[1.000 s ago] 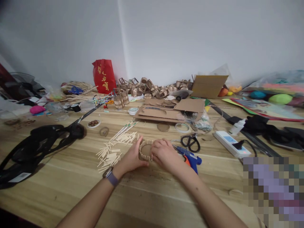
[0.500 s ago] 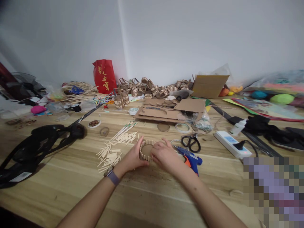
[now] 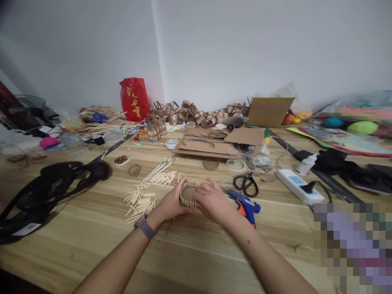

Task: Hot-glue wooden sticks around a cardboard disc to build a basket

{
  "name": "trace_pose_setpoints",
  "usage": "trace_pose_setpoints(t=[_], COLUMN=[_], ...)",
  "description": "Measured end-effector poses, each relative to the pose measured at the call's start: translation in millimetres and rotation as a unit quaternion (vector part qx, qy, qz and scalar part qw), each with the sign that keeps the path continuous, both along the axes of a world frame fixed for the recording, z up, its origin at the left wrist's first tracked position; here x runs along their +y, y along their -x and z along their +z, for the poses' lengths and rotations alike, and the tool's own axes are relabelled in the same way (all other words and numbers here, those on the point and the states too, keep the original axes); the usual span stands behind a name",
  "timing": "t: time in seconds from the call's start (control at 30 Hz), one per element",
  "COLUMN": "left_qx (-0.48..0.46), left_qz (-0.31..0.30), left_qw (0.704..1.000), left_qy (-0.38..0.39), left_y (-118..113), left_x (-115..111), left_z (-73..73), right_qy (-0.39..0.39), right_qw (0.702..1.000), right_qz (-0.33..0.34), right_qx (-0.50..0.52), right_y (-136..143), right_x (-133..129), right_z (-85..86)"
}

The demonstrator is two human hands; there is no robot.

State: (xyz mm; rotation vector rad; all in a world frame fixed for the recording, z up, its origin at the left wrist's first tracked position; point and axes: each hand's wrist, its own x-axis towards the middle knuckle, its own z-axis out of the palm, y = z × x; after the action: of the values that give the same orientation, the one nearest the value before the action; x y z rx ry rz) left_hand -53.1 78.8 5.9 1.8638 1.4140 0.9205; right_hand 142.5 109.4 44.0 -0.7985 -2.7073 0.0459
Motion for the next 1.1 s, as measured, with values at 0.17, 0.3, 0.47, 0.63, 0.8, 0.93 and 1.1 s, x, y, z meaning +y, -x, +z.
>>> trace_pose_setpoints(t=[0.17, 0.3, 0.47, 0.63, 0.8, 0.93, 1.1], left_qx=[0.009, 0.018, 0.026, 0.028, 0.035, 0.031, 0.036], left_qz=[0.004, 0.004, 0.003, 0.002, 0.004, 0.002, -0.001], left_qw=[1.000, 1.000, 1.000, 1.000, 0.999, 0.999, 0.999], left_qy=[0.000, -0.002, -0.010, -0.005, -0.006, -0.010, -0.025], left_y=[-0.7, -0.6, -0.4, -0.7, -0.3, -0.6, -0.2], left_x=[-0.5, -0.5, -0.3, -0.6, -0.1, -0.2, 0.7], left_z=[0.7, 0.9, 1.4, 3.0, 1.5, 0.8, -0.8], right_qy=[-0.003, -0.001, -0.001, -0.008, -0.014, -0.021, -0.018], right_qw=[1.000, 1.000, 1.000, 1.000, 1.000, 1.000, 1.000], right_qz=[0.009, 0.009, 0.009, 0.008, 0.009, 0.011, 0.010], right_qx=[-0.002, -0.008, -0.007, -0.001, 0.004, 0.010, 0.000], right_y=[-1.3, -1.3, -0.8, -1.1, -1.7, -2.4, -1.6], right_x=[0.3, 0.2, 0.2, -0.6, -0.8, -1.0, -1.1], right_z=[-0.5, 0.8, 0.6, 0.4, -0.9, -0.7, -2.9])
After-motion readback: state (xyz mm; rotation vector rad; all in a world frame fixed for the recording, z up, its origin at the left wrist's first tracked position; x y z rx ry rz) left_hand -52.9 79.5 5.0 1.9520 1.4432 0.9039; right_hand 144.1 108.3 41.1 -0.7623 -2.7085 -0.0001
